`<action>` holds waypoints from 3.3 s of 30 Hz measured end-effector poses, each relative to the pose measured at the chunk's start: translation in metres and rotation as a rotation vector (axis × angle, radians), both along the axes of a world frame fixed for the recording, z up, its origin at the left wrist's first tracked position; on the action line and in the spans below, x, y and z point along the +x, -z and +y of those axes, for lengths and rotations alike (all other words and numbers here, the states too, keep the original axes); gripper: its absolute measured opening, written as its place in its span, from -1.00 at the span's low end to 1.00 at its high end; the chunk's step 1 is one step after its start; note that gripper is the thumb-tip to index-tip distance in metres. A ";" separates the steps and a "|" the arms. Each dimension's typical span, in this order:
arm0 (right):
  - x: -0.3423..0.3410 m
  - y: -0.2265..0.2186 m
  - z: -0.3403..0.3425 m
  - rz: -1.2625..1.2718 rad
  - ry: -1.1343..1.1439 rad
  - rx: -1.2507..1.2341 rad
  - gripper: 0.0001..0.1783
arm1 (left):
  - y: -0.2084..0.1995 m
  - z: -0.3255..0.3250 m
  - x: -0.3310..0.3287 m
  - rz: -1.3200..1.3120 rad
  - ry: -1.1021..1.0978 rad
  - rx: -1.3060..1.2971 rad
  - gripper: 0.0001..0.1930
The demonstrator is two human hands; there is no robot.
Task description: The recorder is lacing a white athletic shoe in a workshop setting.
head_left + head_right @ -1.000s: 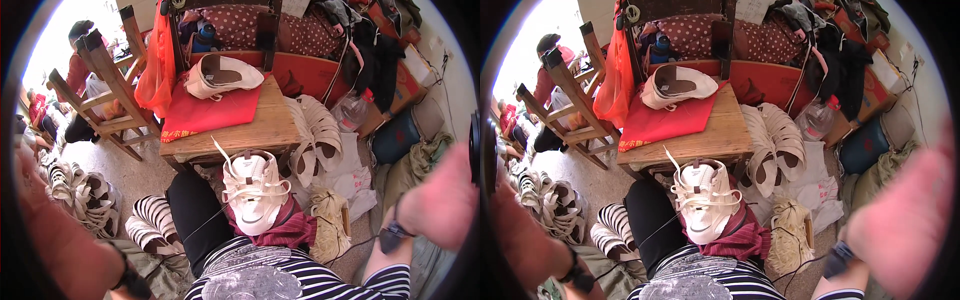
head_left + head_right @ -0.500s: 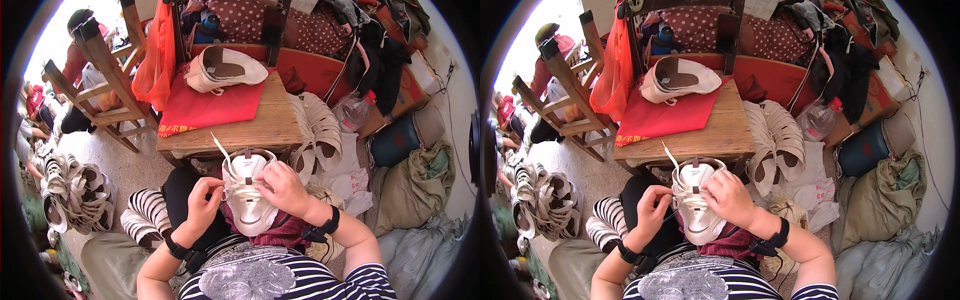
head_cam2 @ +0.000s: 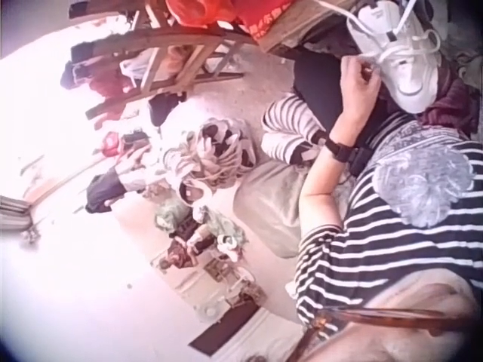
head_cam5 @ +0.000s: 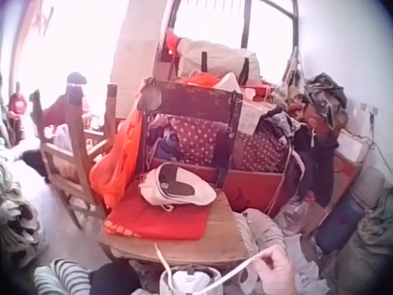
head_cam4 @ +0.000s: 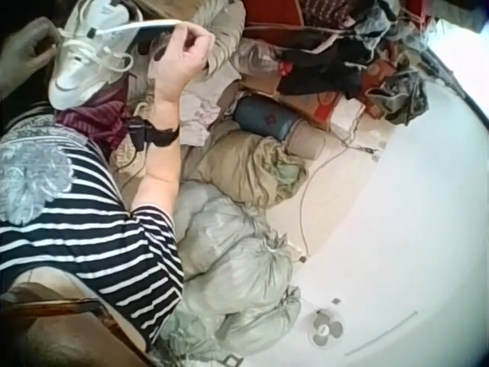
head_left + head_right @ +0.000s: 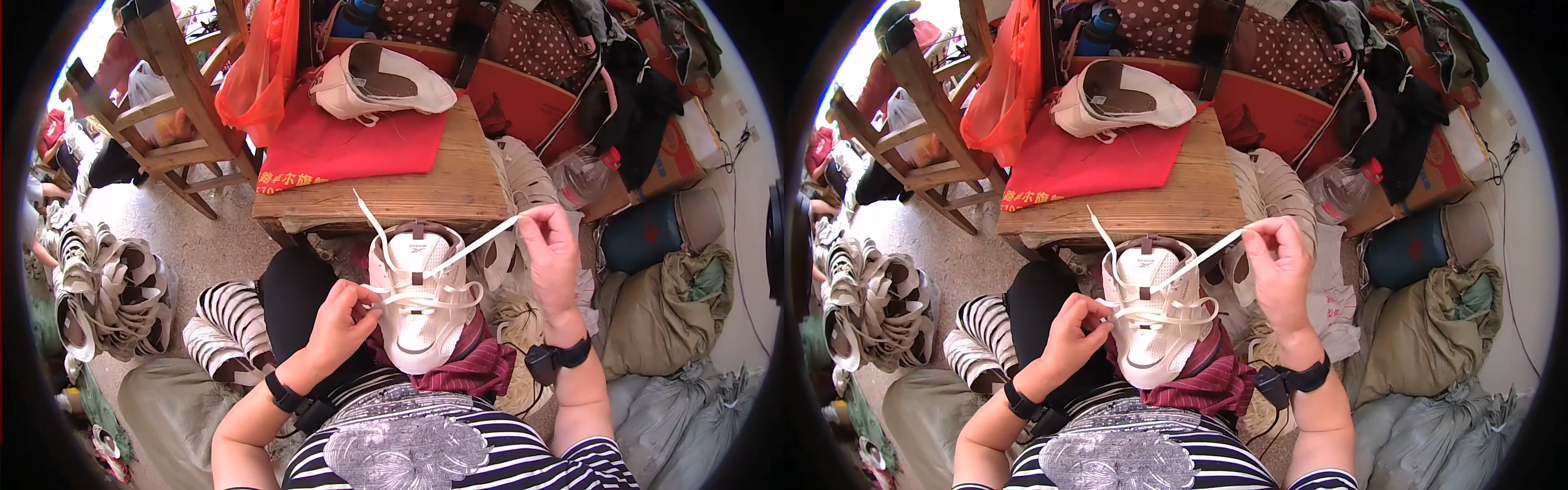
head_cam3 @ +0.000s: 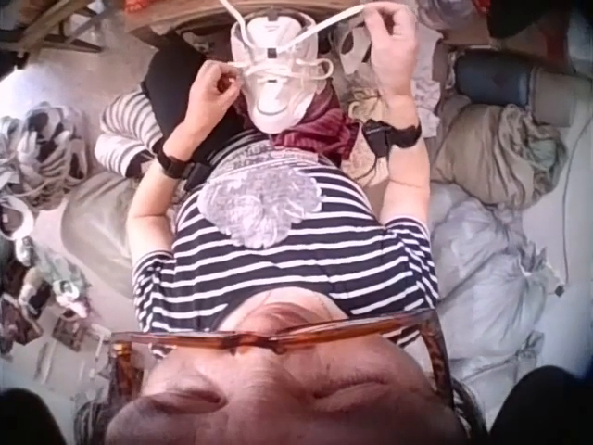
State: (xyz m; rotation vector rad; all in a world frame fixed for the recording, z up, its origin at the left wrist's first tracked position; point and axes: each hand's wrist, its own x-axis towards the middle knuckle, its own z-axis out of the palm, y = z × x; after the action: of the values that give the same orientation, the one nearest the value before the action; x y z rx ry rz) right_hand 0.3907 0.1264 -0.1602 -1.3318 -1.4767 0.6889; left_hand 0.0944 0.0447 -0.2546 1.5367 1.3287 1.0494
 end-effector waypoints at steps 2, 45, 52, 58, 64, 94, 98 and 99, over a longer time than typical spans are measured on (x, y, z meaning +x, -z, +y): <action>-0.015 0.011 -0.003 0.523 -0.156 -0.105 -0.95 | 0.002 0.001 -0.001 0.134 0.088 -0.014 -0.84; -0.016 0.004 -0.032 -0.572 -0.531 0.015 -0.79 | -0.049 0.059 0.005 0.309 0.136 0.420 -0.71; -0.031 0.017 -0.047 -0.792 -0.530 -0.046 -0.78 | -0.044 0.060 0.008 0.461 0.140 0.538 -0.82; -0.017 0.009 -0.036 -0.576 -0.624 -0.167 -0.83 | -0.043 0.052 -0.025 0.465 -0.103 0.565 -0.83; -0.017 0.006 -0.027 -0.536 -0.585 -0.160 -0.80 | -0.026 0.052 -0.091 0.451 -0.289 0.424 -0.90; -0.057 0.021 -0.015 -0.709 -0.657 0.208 -0.76 | -0.028 0.045 0.021 0.109 0.194 0.170 -0.90; -0.058 0.030 -0.021 -0.692 -0.617 0.239 -0.75 | -0.034 0.043 0.026 0.130 0.153 0.107 -0.94; -0.057 0.031 -0.024 -0.719 -0.635 0.268 -0.77 | -0.031 0.043 0.030 0.128 0.154 0.106 -0.94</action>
State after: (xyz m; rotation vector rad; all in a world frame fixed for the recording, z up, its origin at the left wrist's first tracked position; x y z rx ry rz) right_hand 0.3334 0.1029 -0.1916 -0.9228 -2.5317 0.3689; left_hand 0.1246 0.0874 -0.2235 1.7813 1.2348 0.9507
